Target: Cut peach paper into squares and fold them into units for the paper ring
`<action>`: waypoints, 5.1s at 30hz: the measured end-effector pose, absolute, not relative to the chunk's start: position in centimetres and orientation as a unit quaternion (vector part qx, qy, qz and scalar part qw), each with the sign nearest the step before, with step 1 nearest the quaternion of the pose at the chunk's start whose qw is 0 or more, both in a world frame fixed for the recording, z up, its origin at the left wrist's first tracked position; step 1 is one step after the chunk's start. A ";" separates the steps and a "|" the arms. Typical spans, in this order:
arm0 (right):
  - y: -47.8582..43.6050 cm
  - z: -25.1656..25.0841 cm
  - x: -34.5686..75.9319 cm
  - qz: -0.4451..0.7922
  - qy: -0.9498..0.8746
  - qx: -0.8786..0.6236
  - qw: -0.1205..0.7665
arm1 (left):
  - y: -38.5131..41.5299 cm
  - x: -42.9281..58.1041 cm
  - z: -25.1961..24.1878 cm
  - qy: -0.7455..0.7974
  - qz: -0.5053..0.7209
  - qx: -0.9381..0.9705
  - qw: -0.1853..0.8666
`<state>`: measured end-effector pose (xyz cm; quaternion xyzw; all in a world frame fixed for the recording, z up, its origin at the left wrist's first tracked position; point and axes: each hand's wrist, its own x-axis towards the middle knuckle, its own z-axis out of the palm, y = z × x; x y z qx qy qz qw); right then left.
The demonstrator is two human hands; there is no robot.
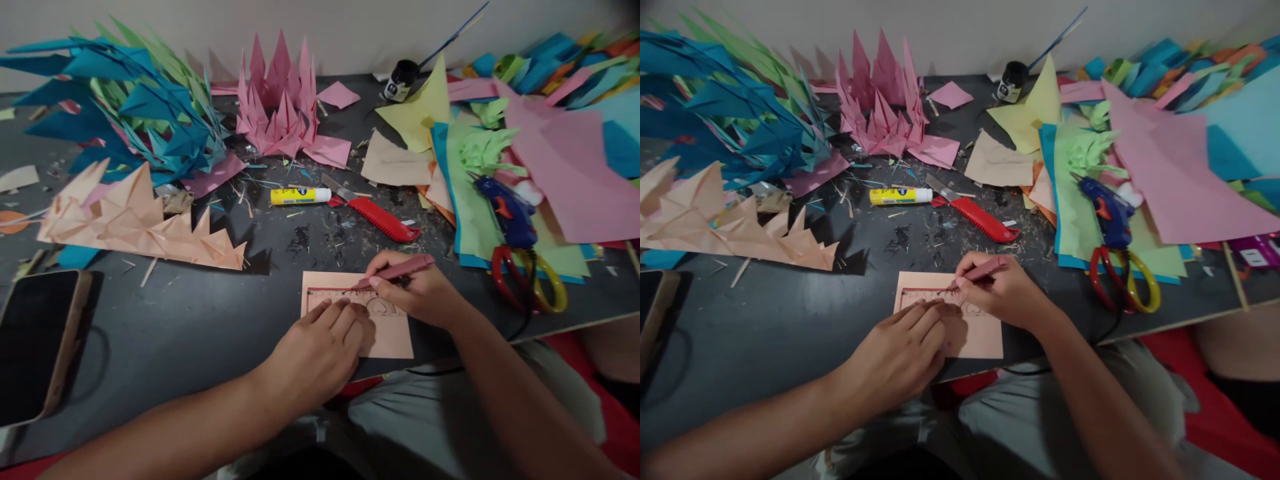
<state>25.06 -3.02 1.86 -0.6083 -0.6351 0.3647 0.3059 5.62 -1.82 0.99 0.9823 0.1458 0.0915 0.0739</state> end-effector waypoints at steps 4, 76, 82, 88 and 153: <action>-3.6 1.4 26.1 0.343 -0.626 -0.623 0.319 | -1.6 5.8 1.3 0.150 0.094 0.980 0.091; -8.1 2.4 28.8 0.225 -0.742 -0.610 0.167 | 3.4 4.5 3.0 0.203 0.050 0.941 0.265; -8.4 2.4 28.7 0.205 -0.751 -0.599 0.187 | 3.4 4.1 3.1 0.188 0.010 0.948 0.255; -8.8 2.1 29.5 0.190 -0.744 -0.609 0.199 | 3.7 4.0 3.0 0.204 0.029 0.955 0.212; -9.5 0.9 28.3 0.172 -0.767 -0.571 0.236 | -2.3 5.5 1.3 0.170 0.179 0.963 0.104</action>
